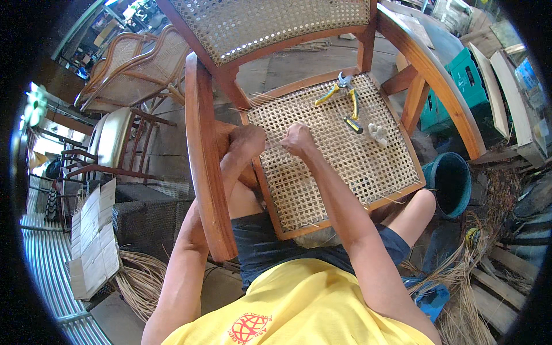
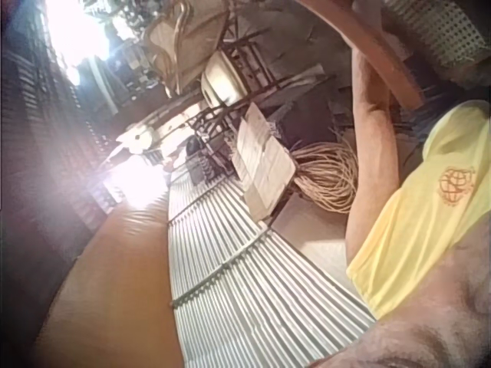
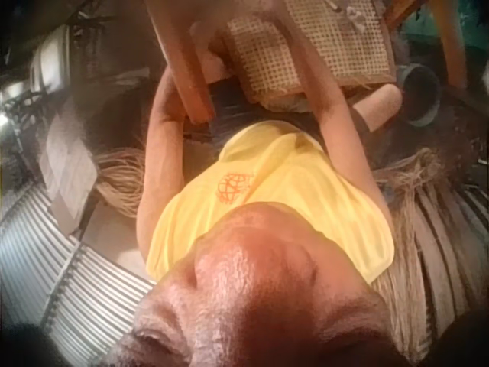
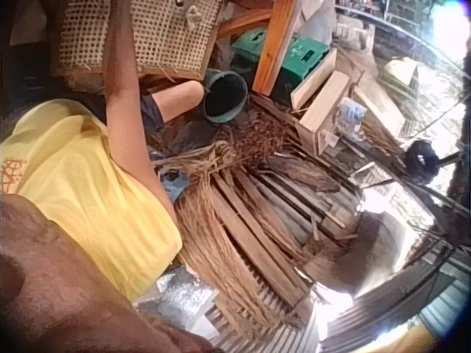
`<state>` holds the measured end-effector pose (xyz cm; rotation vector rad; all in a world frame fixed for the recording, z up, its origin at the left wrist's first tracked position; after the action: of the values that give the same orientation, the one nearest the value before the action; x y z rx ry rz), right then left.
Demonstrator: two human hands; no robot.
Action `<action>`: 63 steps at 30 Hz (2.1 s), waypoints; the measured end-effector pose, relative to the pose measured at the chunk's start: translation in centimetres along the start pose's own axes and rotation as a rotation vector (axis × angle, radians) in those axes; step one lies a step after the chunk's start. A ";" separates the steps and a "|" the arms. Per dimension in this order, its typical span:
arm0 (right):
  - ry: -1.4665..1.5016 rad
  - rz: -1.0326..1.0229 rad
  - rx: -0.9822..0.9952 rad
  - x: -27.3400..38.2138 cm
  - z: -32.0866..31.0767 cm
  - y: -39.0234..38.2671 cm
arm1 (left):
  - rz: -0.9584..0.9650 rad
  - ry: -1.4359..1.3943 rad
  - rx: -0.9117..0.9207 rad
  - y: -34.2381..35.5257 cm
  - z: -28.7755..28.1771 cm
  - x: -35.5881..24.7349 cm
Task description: The person weaves a thin strip of material through the existing mesh of a wooden chair seat, using pliers to pull it through and a small metal tool to tuck the ends. The person handles the chair, a thin weaving strip, and pliers.
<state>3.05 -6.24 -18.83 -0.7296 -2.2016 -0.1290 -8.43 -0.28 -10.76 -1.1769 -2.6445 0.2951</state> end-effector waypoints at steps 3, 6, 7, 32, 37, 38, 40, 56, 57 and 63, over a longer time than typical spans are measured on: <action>0.000 0.014 0.032 -0.7 -0.1 0.0 | 0.047 -0.027 0.008 0.0 0.2 -0.4; 0.044 0.005 0.043 0.4 -0.4 -0.2 | -0.042 -0.046 -0.004 0.3 1.4 0.5; 0.041 0.016 0.064 0.1 -0.2 -0.2 | -0.035 -0.051 -0.029 -0.2 0.9 0.0; -0.211 -0.233 -0.180 4.5 -0.1 -5.4 | -0.053 0.033 -0.481 -0.6 -5.0 -0.6; -0.234 -0.460 -0.221 6.0 0.0 -6.2 | -0.049 -0.338 -0.995 -4.9 -12.1 0.1; -0.234 -0.461 -0.219 5.8 0.0 -5.8 | -0.010 -0.487 -1.027 -5.4 -12.5 -0.1; -0.207 -0.475 -0.193 6.0 0.2 -5.1 | -0.015 -0.463 -1.041 -5.0 -11.7 -0.1; 0.209 -0.084 -0.155 2.3 1.2 -1.3 | 0.072 -0.045 -0.376 2.0 -5.6 -0.6; 0.202 -0.071 -0.161 1.3 1.2 -0.9 | 0.015 0.005 -0.170 2.4 -3.2 -0.2; 0.045 0.011 -0.083 1.6 1.0 -0.5 | 0.003 0.089 -0.148 1.2 -1.1 0.5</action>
<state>1.24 -5.56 -18.29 -0.7770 -2.1595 -0.2307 -7.58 0.98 -10.01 -1.2085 -2.6246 0.0458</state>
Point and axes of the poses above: each hand's wrist, its own y-axis towards the middle knuckle, its own z-axis out of the palm, x = y × z, the point moved 10 cm from there along y, towards the middle knuckle, and after that the axes turned 9 degrees about -x, right-handed, at the moved point
